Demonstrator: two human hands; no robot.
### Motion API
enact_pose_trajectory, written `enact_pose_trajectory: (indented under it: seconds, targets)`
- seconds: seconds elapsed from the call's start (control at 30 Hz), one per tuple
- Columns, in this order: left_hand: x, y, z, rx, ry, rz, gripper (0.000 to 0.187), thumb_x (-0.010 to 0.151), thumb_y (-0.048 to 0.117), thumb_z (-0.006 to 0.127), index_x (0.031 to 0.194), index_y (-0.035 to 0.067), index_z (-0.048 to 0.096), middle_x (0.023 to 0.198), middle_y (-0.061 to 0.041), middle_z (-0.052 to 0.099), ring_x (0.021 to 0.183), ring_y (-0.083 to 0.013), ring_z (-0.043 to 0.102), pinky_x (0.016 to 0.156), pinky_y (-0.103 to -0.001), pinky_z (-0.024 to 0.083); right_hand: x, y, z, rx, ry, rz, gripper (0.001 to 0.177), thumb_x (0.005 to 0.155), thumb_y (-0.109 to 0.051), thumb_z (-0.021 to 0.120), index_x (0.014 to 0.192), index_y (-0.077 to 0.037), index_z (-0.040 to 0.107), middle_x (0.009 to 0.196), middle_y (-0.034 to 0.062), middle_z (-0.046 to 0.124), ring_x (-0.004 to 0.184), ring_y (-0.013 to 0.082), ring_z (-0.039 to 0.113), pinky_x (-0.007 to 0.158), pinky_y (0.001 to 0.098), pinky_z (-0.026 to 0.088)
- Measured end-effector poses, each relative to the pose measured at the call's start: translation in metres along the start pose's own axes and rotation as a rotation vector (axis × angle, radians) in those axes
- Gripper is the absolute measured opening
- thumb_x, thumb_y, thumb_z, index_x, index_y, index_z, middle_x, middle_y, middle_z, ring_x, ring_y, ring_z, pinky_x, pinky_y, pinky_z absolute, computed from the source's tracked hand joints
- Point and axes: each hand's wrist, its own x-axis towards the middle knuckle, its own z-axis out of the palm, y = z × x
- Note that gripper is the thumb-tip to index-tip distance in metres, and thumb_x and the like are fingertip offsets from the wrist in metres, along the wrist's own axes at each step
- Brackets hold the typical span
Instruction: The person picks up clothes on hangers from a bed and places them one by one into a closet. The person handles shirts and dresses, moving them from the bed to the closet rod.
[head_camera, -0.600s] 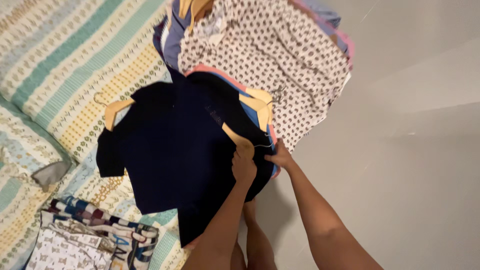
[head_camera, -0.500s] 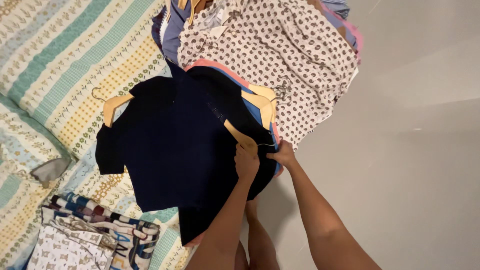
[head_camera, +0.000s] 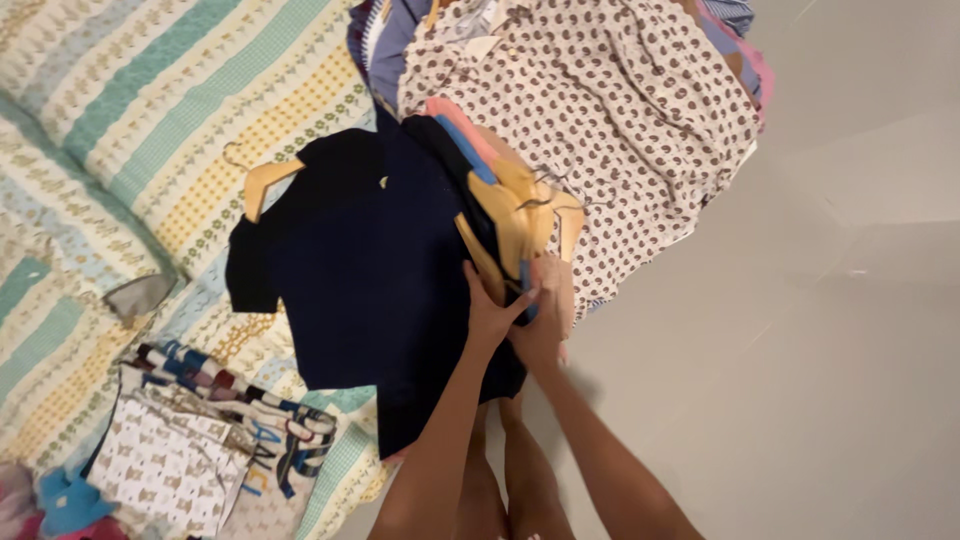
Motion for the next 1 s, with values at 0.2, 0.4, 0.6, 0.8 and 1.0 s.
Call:
enact_pose_trajectory:
  seconds: [0.2,0.4,0.6,0.8,1.0]
  targets:
    - [-0.015,0.052,-0.062,0.231,0.302,-0.128,0.142,0.065,0.033,0.093,0.163,0.002,-0.004,0.150,-0.027,0.049,0.128,-0.0361,0.060,0.103,-0.038,0.052,-0.055,-0.056,0.052,0.464,-0.284,-0.002,0.078,0.084,-0.020,0.074,0.150,-0.003,0.037,0.134,0.0173,0.055,0.123,0.0328,0.060,0.100,0.0370,0.054]
    - [0.000,0.001,-0.122,0.241,0.553,-0.400,0.091,0.062,0.035,0.092,0.136,0.004,0.051,0.109,-0.014,0.072,0.098,-0.0282,0.072,0.087,-0.038,0.056,-0.037,-0.003,0.073,0.183,-0.559,-0.491,0.078,0.075,-0.015,0.075,0.145,0.005,0.047,0.126,0.0254,0.056,0.114,0.0395,0.057,0.093,0.0429,0.050]
    - [-0.007,-0.048,-0.142,0.143,0.547,-0.300,0.063,0.064,0.026,0.087,0.114,0.002,0.057,0.094,-0.007,0.070,0.085,-0.0192,0.068,0.081,-0.034,0.055,0.024,0.078,0.085,0.259,-0.182,0.356,0.027,0.093,-0.017,0.075,0.106,0.006,0.070,0.098,0.0197,0.070,0.083,0.0278,0.066,0.078,0.0418,0.051]
    - [-0.035,-0.005,-0.185,0.203,0.629,-0.275,0.048,0.073,0.023,0.086,0.110,0.003,0.062,0.093,-0.007,0.068,0.083,-0.0181,0.061,0.076,-0.036,0.055,0.028,0.094,0.079,0.356,0.003,0.193,0.032,0.090,-0.009,0.066,0.119,0.002,0.061,0.107,0.0184,0.070,0.098,0.0305,0.067,0.088,0.0428,0.052]
    - [-0.084,0.138,-0.314,0.650,0.702,-0.125,0.060,0.062,0.027,0.090,0.106,0.001,0.060,0.086,-0.012,0.069,0.071,-0.0246,0.065,0.067,-0.039,0.055,0.065,0.110,0.012,-0.113,0.185,0.081,0.045,0.089,-0.019,0.070,0.126,0.003,0.060,0.116,0.0255,0.067,0.108,0.0425,0.063,0.098,0.0478,0.047]
